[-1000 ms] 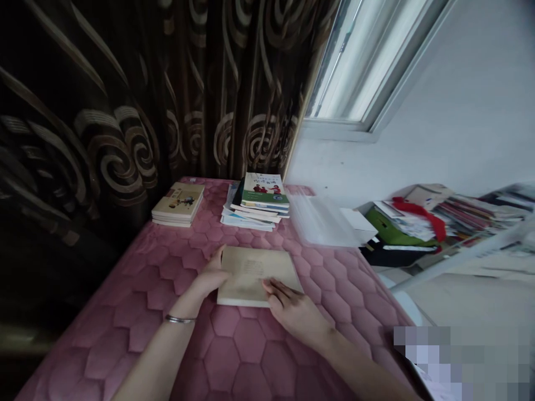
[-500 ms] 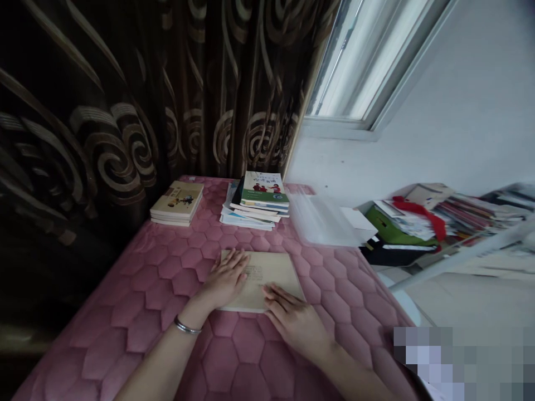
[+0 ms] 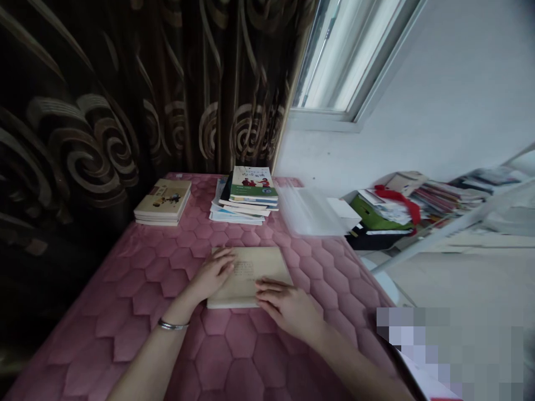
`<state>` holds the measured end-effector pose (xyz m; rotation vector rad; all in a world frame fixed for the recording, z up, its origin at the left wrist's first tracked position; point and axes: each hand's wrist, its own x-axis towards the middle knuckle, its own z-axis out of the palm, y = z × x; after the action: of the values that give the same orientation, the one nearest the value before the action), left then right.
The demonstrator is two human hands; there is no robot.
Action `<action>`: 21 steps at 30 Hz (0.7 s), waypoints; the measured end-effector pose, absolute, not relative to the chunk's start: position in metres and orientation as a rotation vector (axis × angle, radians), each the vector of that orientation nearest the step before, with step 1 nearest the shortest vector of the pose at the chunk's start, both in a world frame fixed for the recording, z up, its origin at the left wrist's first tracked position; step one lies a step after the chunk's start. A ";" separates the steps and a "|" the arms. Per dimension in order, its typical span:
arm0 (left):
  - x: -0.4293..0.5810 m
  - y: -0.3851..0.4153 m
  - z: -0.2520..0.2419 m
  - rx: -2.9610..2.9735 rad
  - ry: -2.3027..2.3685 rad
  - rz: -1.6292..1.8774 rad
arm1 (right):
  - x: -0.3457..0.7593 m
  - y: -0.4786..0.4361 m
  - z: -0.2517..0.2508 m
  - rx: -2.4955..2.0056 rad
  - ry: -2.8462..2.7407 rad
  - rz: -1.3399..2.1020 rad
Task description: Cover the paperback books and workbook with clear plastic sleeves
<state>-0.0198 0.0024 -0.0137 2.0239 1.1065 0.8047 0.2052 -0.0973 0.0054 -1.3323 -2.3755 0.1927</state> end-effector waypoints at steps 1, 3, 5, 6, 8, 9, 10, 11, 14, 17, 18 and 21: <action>-0.021 0.004 -0.013 1.996 1.106 0.828 | 0.205 -0.097 0.006 -1.337 -2.380 0.197; -0.023 0.007 -0.012 1.940 1.118 0.860 | 0.205 -0.096 0.007 -1.347 -2.372 0.226; -0.024 0.008 -0.010 1.889 1.126 0.892 | 0.205 -0.095 0.009 -1.362 -2.348 0.270; -0.024 0.009 -0.008 1.870 1.125 0.905 | 0.205 -0.094 0.011 -1.373 -2.339 0.290; -0.025 0.009 -0.005 1.824 1.126 0.934 | 0.205 -0.091 0.015 -1.412 -2.335 0.304; -0.025 0.010 -0.003 1.786 1.136 0.949 | 0.205 -0.090 0.018 -1.441 -2.341 0.301; -0.025 0.010 -0.001 1.735 1.155 0.963 | 0.205 -0.088 0.020 -1.472 -2.348 0.296; -0.025 0.010 0.000 1.674 1.182 0.972 | 0.205 -0.085 0.024 -1.505 -2.352 0.294; -0.027 0.011 0.001 1.491 1.237 0.984 | 0.207 -0.074 0.036 -1.576 -2.331 0.301; -0.029 0.014 -0.003 1.358 1.192 1.052 | 0.211 -0.057 0.054 -1.568 -2.286 0.280; -0.030 0.015 -0.006 1.281 1.164 1.090 | 0.213 -0.050 0.060 -1.553 -2.268 0.263; -0.034 0.021 -0.013 0.967 1.116 1.164 | 0.218 -0.028 0.077 -1.470 -2.234 0.248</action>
<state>-0.0338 0.0206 -0.0132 0.9671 1.1158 1.1637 0.2177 -0.0278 0.0772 -1.4700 -2.2336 0.2478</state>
